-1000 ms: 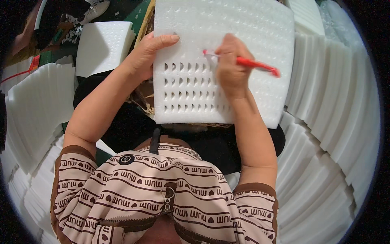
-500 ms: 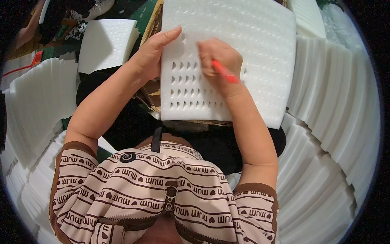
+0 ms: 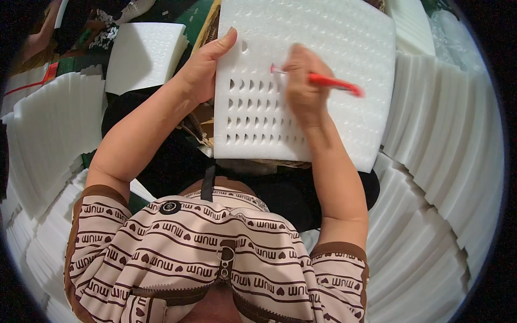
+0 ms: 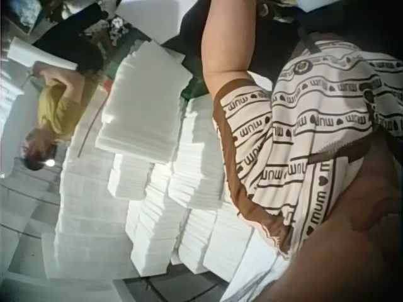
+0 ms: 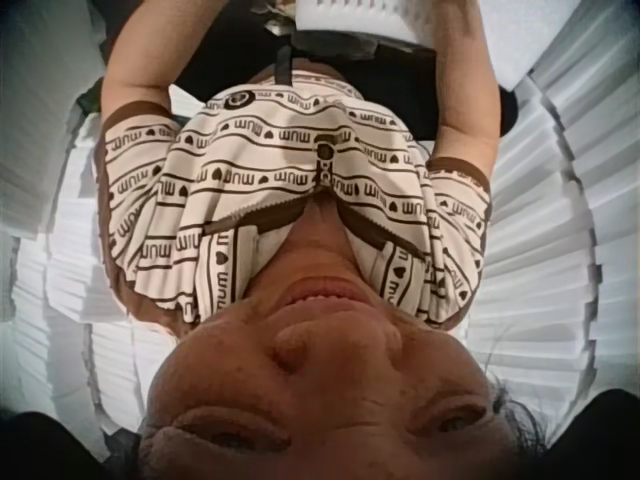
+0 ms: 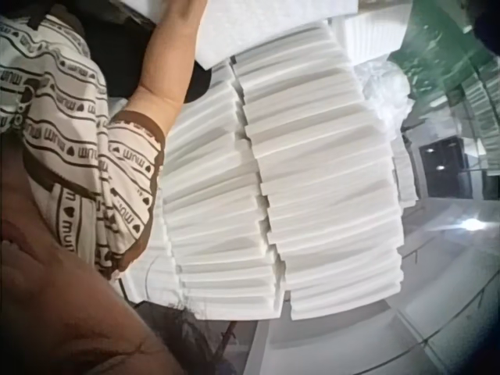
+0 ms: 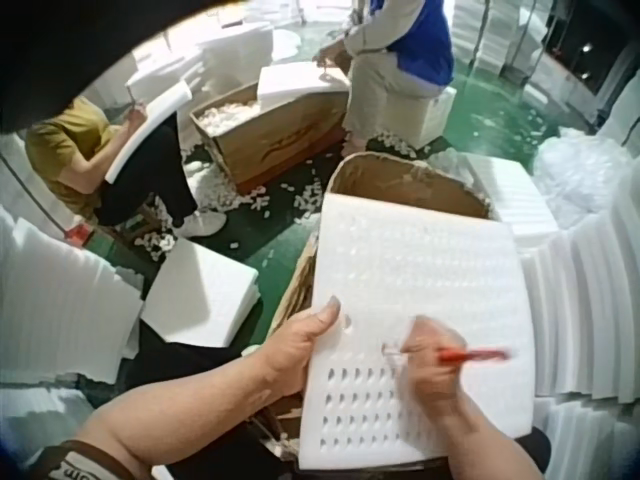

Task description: Removing small waste plugs from a pre-cut foam sheet using a red hand tool.

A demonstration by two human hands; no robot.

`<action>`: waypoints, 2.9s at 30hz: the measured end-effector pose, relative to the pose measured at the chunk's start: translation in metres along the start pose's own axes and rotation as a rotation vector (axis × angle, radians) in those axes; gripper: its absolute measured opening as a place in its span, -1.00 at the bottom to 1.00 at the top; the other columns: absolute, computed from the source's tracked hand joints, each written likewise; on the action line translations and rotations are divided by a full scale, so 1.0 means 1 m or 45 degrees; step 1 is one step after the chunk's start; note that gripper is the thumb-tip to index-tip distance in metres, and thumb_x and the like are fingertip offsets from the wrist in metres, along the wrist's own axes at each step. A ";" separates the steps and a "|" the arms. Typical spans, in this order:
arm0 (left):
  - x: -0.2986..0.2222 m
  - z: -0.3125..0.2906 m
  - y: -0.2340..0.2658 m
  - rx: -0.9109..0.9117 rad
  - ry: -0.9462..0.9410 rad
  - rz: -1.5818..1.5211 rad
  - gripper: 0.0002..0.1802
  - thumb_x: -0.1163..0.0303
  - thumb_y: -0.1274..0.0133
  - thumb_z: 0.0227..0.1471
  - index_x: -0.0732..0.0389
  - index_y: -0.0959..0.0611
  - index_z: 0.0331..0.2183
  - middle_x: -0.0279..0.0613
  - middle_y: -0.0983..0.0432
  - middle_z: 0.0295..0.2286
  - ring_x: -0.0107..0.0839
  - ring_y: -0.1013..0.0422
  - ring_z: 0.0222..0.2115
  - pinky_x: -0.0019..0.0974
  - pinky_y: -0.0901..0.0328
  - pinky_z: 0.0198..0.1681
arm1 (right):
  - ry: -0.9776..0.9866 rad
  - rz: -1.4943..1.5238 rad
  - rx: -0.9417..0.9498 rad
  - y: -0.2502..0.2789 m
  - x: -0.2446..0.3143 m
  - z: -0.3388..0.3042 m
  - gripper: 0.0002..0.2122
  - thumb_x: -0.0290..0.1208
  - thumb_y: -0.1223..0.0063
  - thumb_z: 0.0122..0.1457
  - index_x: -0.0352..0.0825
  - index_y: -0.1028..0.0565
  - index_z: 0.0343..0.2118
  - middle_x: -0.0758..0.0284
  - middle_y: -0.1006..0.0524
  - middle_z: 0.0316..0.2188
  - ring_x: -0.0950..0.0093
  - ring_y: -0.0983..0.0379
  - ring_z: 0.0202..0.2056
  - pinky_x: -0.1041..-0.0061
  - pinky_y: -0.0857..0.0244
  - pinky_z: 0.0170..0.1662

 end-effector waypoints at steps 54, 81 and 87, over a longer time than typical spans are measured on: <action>-0.005 0.001 0.001 0.024 -0.024 0.142 -0.45 0.14 -0.12 -0.03 0.41 -0.42 -0.15 0.07 -0.48 -0.34 -0.22 -0.46 -0.40 -0.22 -0.38 -0.29 | -0.408 0.189 -0.427 0.108 -0.042 -0.008 -0.65 -0.41 0.23 0.20 -0.29 -0.32 -0.75 0.46 -0.23 -0.74 0.63 -0.07 -0.66 0.65 0.02 -0.56; -0.008 -0.007 0.006 -0.017 -0.016 0.083 -0.57 0.44 -0.15 -0.15 0.41 -0.43 -0.21 0.01 -0.51 -0.43 -0.27 -0.49 -0.50 -0.26 -0.44 -0.39 | -0.586 0.296 -0.336 0.088 -0.048 0.004 -0.67 -0.40 0.11 0.23 -0.33 -0.32 -0.70 0.46 -0.30 -0.68 0.64 -0.10 -0.66 0.63 -0.07 -0.59; -0.010 -0.013 0.003 0.039 -0.006 0.123 -0.54 0.43 -0.16 -0.16 0.42 -0.43 -0.19 0.05 -0.51 -0.42 -0.24 -0.50 -0.48 -0.24 -0.44 -0.37 | -0.051 -0.386 0.085 0.048 -0.001 0.015 -0.69 -0.44 0.14 0.23 -0.32 -0.35 -0.69 0.47 -0.30 -0.71 0.65 -0.10 -0.65 0.63 -0.08 -0.57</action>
Point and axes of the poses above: each hand's wrist, its own z-axis towards the middle knuckle, its own y-axis out of the back of the hand, x = y × z, the point moved 9 cm from there along z, towards the middle knuckle
